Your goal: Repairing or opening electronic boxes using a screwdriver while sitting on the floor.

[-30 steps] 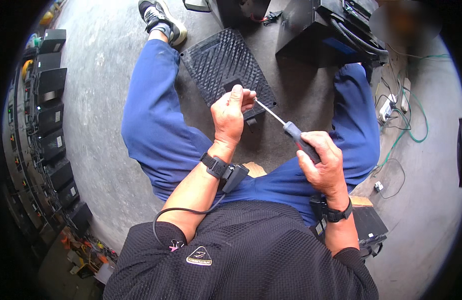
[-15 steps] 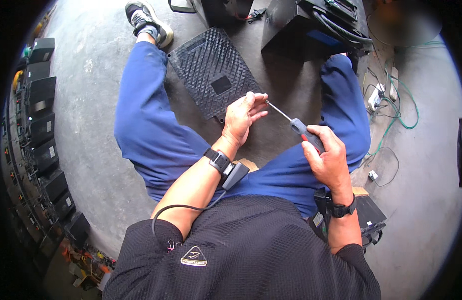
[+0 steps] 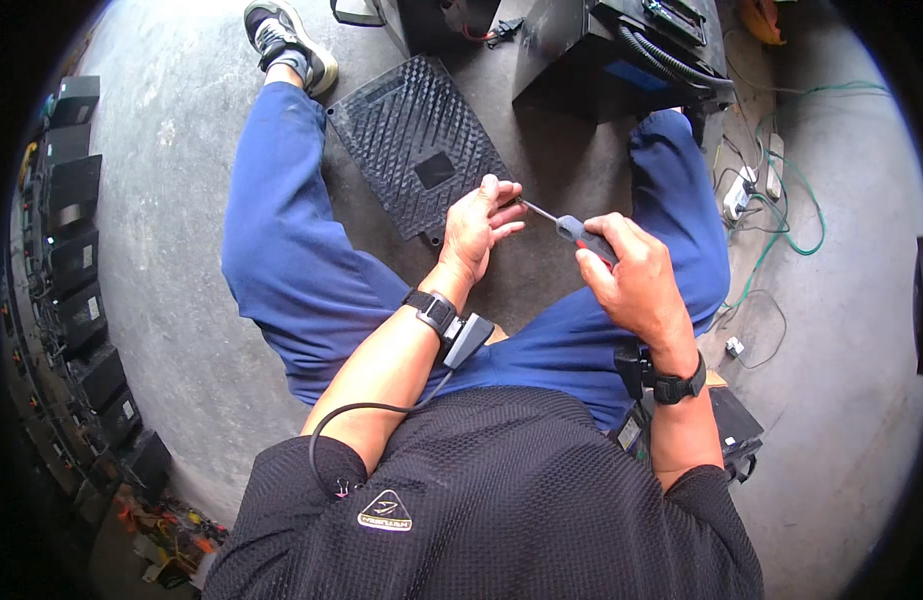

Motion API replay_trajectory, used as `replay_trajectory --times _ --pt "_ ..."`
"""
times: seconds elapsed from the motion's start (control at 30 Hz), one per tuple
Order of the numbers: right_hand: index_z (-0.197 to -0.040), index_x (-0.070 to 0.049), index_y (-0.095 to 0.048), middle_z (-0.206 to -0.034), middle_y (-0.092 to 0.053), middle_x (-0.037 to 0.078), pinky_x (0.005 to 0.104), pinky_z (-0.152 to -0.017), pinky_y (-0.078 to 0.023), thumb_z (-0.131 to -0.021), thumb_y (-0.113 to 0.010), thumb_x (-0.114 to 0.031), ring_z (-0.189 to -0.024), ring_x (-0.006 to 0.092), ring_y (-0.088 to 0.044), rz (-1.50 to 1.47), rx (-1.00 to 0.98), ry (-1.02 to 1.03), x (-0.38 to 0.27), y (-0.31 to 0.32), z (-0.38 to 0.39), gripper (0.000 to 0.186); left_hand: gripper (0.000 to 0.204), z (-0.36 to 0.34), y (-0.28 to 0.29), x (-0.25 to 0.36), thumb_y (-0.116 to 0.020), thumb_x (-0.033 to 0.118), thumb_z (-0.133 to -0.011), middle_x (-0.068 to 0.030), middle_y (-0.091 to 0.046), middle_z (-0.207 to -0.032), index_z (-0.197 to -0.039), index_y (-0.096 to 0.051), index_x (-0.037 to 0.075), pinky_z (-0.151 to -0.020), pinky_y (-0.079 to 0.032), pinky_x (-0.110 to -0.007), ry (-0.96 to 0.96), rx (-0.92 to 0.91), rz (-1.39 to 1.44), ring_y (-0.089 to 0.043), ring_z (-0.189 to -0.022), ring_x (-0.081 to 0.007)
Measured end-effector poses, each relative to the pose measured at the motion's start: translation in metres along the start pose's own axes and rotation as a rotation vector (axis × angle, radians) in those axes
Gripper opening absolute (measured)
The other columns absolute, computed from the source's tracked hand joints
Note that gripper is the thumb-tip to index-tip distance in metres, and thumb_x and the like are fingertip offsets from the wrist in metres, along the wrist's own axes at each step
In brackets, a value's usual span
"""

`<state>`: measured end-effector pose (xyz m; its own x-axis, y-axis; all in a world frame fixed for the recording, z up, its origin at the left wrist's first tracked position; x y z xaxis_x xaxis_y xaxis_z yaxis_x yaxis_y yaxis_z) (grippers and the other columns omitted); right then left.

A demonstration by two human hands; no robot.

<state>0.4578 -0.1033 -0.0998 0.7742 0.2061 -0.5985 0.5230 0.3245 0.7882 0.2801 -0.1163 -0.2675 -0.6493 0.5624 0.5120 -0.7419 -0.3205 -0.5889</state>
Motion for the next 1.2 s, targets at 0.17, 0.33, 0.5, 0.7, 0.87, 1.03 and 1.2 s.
replay_trajectory --times 0.17,0.33,0.5,0.7,0.87,1.03,1.2 --pt "-0.095 -0.002 -0.059 -0.083 -0.064 0.018 0.0442 -0.068 -0.053 -0.081 -0.069 -0.013 -0.078 0.0378 -0.065 0.091 -0.050 0.087 -0.007 0.000 -0.023 0.020 0.052 0.004 0.004 0.012 -0.050 0.048 -0.101 -0.0186 -0.063 -0.117 -0.116 -0.057 -0.001 -0.083 -0.056 -0.040 -0.083 0.156 0.015 -0.067 -0.099 -0.0292" --pt "-0.092 -0.002 -0.057 -0.086 -0.063 0.019 0.0451 -0.068 -0.053 -0.081 -0.068 -0.012 -0.078 0.0392 -0.065 0.242 -0.132 0.148 -0.012 -0.008 -0.044 0.019 0.045 0.011 0.005 0.025 -0.050 0.045 -0.102 -0.0137 -0.068 -0.102 -0.108 -0.058 0.001 -0.073 -0.056 -0.035 -0.152 0.235 0.017 -0.068 -0.084 -0.0236" --pt "-0.093 -0.002 -0.057 -0.094 -0.058 0.019 0.0465 -0.068 -0.056 -0.078 -0.064 -0.005 -0.078 0.0396 -0.066 0.413 -0.295 0.284 -0.022 -0.038 -0.060 0.017 0.041 0.013 0.010 0.026 -0.049 0.041 -0.103 -0.0115 -0.068 -0.098 -0.108 -0.059 0.002 -0.068 -0.055 -0.032 -0.180 0.247 -0.009 -0.068 -0.079 -0.0203" --pt "-0.097 -0.002 -0.056 -0.102 -0.055 0.021 0.0479 -0.076 -0.054 -0.079 -0.059 0.001 -0.087 0.0413 -0.064 0.294 -0.353 0.274 -0.007 -0.036 -0.066 0.018 0.043 0.012 0.013 0.025 -0.050 0.043 -0.102 -0.0115 -0.068 -0.097 -0.108 -0.059 0.002 -0.068 -0.054 -0.032 -0.180 0.261 -0.010 -0.067 -0.078 -0.0197" --pt "-0.100 -0.004 -0.056 -0.099 -0.057 0.021 0.0477 -0.076 -0.053 -0.087 -0.065 -0.015 -0.090 0.0391 -0.064 0.407 -0.311 0.091 -0.011 -0.039 -0.059 0.019 0.044 0.006 0.013 0.023 -0.051 0.044 -0.102 -0.0118 -0.068 -0.098 -0.109 -0.060 0.002 -0.069 -0.054 -0.032 -0.180 0.256 -0.024 -0.067 -0.078 -0.0197" --pt "-0.123 -0.007 -0.050 -0.097 -0.057 0.019 0.0502 -0.075 -0.052 -0.082 -0.068 -0.014 -0.087 0.0407 -0.063 0.219 -0.156 0.326 -0.019 -0.035 -0.062 0.045 0.042 0.008 0.018 0.023 -0.051 0.045 -0.101 -0.0091 -0.067 -0.090 -0.105 -0.060 0.004 -0.065 -0.054 -0.029 -0.184 0.222 -0.044 -0.067 -0.074 -0.0180" --pt "-0.096 -0.009 -0.058 -0.088 -0.059 0.012 0.0458 -0.064 -0.053 -0.082 -0.072 -0.020 -0.074 0.0336 -0.065 0.401 -0.156 0.287 -0.029 -0.025 -0.057 0.024 0.036 0.005 0.016 0.017 -0.055 0.040 -0.101 -0.0081 -0.067 -0.088 -0.100 -0.062 0.005 -0.060 -0.054 -0.027 -0.161 0.208 -0.105 -0.067 -0.070 -0.0164"
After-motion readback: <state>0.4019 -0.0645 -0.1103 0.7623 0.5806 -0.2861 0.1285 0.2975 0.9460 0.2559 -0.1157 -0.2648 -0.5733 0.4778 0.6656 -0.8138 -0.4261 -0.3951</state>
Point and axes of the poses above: each hand's wrist, its own z-axis away from the middle knuckle, its own y-axis out of the back of the hand, x = y × z, the point moved 1 cm from there along -z, towards the middle knuckle
